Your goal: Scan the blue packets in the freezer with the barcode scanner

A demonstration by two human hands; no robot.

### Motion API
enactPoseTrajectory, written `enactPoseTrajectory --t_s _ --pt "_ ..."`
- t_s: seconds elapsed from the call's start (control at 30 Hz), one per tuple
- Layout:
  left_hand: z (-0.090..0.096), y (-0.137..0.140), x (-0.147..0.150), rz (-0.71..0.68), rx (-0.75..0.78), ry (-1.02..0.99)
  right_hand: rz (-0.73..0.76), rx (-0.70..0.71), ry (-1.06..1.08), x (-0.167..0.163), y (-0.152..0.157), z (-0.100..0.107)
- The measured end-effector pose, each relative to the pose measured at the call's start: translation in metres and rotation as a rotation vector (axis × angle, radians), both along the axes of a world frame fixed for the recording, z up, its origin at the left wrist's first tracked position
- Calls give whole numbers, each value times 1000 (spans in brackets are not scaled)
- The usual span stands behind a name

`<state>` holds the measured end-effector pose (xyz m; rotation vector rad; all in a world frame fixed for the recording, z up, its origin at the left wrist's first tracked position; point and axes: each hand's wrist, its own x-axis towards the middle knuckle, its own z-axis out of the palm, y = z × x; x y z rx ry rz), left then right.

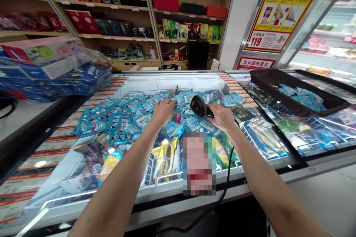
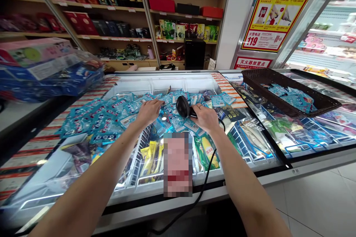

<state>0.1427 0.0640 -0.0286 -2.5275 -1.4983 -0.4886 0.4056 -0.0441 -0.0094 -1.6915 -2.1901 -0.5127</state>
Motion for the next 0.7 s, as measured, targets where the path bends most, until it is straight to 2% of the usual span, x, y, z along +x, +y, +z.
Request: enactPoseTrajectory --t_s 0.17,0.27,0.37,0.53,0.7 --pt "2 -4 2 -38 53 -149 -31 -14 7 -2 3 -1" --pt "0 0 3 -61 22 -191 -39 -12 12 -2 2 -2" --pt "-2 1 3 -40 -16 -206 -31 -10 19 -3 2 -2" --pt "-3 0 2 -7 27 -244 -30 -11 12 -3 2 -2" --pt "-6 3 2 0 -115 -150 -33 -13 15 -3 1 -1"
